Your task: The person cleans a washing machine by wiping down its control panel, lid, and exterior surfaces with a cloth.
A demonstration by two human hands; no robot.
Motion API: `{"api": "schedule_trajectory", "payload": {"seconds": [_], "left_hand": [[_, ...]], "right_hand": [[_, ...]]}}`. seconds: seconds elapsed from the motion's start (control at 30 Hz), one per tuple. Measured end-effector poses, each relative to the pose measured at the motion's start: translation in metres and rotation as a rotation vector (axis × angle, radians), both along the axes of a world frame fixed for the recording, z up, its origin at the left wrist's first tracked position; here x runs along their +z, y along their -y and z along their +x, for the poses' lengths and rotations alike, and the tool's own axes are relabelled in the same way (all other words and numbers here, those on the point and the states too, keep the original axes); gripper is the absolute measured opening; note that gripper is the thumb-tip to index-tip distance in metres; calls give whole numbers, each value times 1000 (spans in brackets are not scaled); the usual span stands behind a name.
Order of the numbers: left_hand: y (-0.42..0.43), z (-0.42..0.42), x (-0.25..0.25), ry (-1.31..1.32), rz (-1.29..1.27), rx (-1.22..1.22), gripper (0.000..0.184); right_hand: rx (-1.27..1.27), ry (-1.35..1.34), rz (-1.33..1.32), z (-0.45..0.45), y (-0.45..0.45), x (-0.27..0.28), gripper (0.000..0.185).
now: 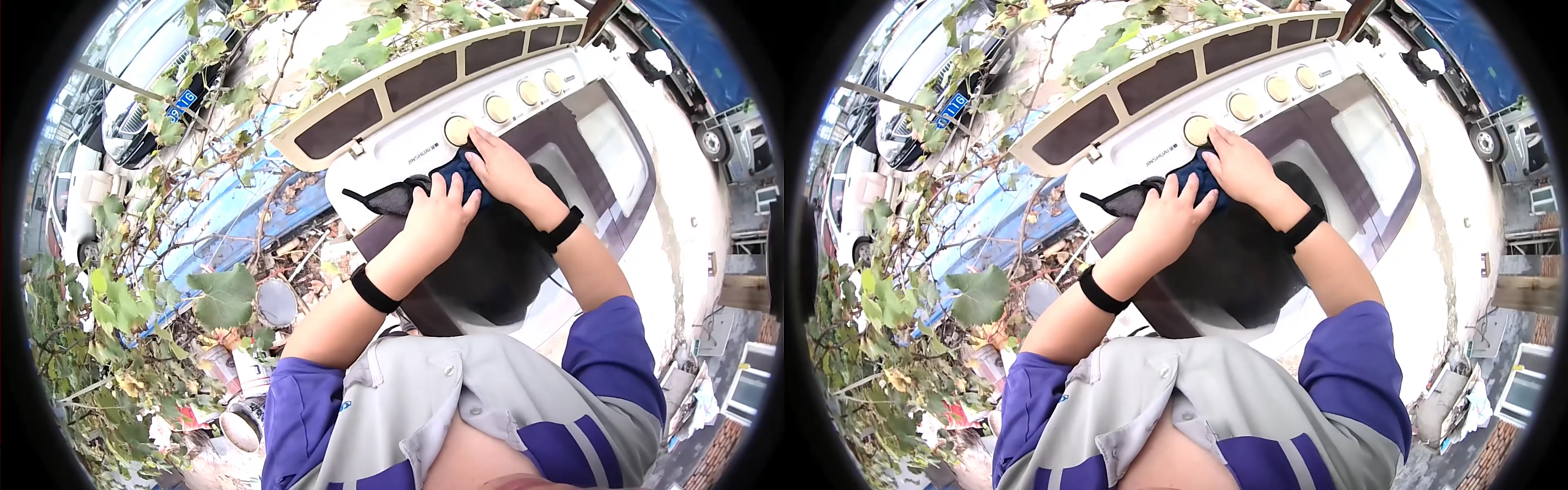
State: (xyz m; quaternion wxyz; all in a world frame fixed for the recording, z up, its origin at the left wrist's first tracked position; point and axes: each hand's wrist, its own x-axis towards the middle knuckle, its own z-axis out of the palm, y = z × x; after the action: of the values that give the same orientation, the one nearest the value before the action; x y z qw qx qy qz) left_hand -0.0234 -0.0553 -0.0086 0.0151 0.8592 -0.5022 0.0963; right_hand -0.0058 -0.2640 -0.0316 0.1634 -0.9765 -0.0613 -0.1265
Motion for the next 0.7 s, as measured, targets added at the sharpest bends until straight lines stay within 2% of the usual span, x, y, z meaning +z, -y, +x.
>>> {"api": "schedule_trajectory", "payload": {"seconds": [0.07,0.2,0.27,0.43,0.53,0.7], "left_hand": [[-2,0,-2,35,-28,3,54],[-2,3,5,-48,9,7,56],[-1,9,12,-151,48,-6,56],[-4,12,12,-181,48,-13,57],[-2,7,8,-128,30,9,57],[1,6,6,-99,26,16,57]], "right_hand": [[24,55,70,-1,5,-3,41],[-154,-212,513,21,22,23,34],[-120,-277,572,37,39,11,33],[-109,-196,412,40,18,14,17],[-72,-164,265,40,11,22,15],[-166,-131,335,49,18,18,15]]}}
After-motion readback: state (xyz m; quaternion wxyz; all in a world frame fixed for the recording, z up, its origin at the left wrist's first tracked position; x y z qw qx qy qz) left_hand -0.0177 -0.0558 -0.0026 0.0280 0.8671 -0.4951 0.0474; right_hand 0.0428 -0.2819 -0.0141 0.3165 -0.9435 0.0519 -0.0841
